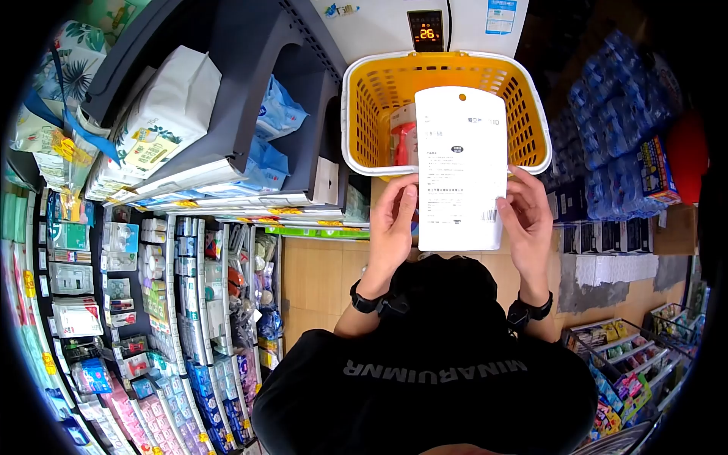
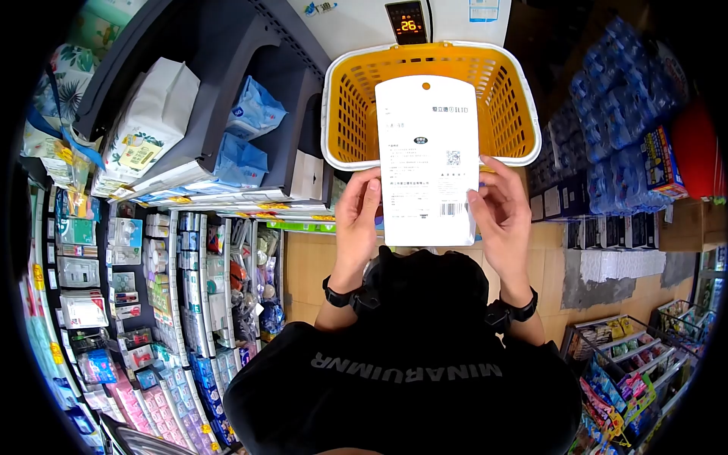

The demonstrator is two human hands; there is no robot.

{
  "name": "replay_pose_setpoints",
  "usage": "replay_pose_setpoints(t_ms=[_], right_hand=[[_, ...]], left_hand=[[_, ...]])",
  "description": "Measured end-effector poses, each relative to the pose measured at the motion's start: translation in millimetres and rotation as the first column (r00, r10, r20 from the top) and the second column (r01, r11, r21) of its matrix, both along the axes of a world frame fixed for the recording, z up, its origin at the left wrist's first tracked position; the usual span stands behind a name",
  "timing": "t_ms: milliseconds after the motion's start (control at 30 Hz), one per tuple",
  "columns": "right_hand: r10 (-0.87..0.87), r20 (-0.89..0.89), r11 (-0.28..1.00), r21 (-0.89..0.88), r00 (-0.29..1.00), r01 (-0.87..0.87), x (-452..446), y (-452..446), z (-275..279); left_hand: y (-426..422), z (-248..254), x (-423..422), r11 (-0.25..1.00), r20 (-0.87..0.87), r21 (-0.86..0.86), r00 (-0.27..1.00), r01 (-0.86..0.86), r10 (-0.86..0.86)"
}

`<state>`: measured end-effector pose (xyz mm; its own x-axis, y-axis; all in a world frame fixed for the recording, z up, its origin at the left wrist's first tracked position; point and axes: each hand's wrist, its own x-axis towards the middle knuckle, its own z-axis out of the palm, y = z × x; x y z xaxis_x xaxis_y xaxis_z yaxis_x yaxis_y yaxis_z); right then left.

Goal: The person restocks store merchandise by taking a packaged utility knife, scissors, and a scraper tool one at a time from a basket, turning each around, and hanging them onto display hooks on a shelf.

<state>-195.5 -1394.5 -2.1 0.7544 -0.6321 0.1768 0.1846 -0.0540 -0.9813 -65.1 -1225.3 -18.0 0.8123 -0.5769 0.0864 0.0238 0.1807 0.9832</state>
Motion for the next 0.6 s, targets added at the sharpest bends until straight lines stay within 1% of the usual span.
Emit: replay_pose_setpoints(t_ms=[67,133,167,233,267,333,367,400,467,533,600], right_hand=[[-0.003,-0.004,1.0,0.005,1.0,0.003,0.9,3.4,3.2],[0.0,-0.036,1.0,-0.002,0.999,0.0,1.0,7.9,4.8],[0.002,-0.037,1.0,-0.004,0.999,-0.002,-0.2,9.3,4.1],[0.067,-0.028,0.998,0.005,0.997,-0.066,-1.4,12.6,3.3],[0.07,-0.024,0.998,0.001,0.997,-0.07,-1.8,14.6,3.4],[0.142,-0.05,0.99,0.014,0.989,-0.141,-3.3,18.7,2.5],[0.156,-0.038,0.987,-0.039,0.987,-0.158,-2.2,20.2,-3.1],[0.159,-0.035,0.986,-0.044,0.987,-0.16,-1.5,23.4,-3.6],[0.183,-0.093,0.968,-0.156,0.979,-0.196,0.8,32.0,-1.4],[0.206,-0.112,0.955,-0.192,0.972,-0.224,2.3,42.2,4.0],[0.174,-0.198,0.868,-0.431,0.965,-0.245,3.0,51.9,9.7]], left_hand=[[0.2,-1.3,0.2,1.0,-0.021,0.004,1.0,0.001,-0.001],[-0.4,-6.5,0.2,1.0,0.06,0.002,0.998,0.014,-0.014],[-1.9,-6.5,-2.4,1.0,0.059,-0.001,0.998,0.012,-0.012],[-4.9,-3.3,-7.6,0.996,0.013,-0.072,0.998,0.055,-0.054],[-2.8,-4.9,-7.6,0.996,0.017,-0.076,0.999,0.052,-0.051],[4.3,-13.2,-8.6,0.984,-0.127,-0.066,0.976,0.168,-0.176],[6.1,-16.5,-12.4,0.982,-0.131,-0.063,0.974,0.178,-0.185],[10.7,-20.8,-13.1,0.982,-0.126,-0.067,0.975,0.176,-0.183],[19.8,-25.7,-14.1,0.941,-0.324,-0.109,0.883,0.322,-0.34],[23.6,-20.7,-18.3,0.943,-0.286,-0.095,0.899,0.318,-0.332],[29.1,-22.0,-18.3,0.917,-0.328,-0.112,0.857,0.383,-0.398]])
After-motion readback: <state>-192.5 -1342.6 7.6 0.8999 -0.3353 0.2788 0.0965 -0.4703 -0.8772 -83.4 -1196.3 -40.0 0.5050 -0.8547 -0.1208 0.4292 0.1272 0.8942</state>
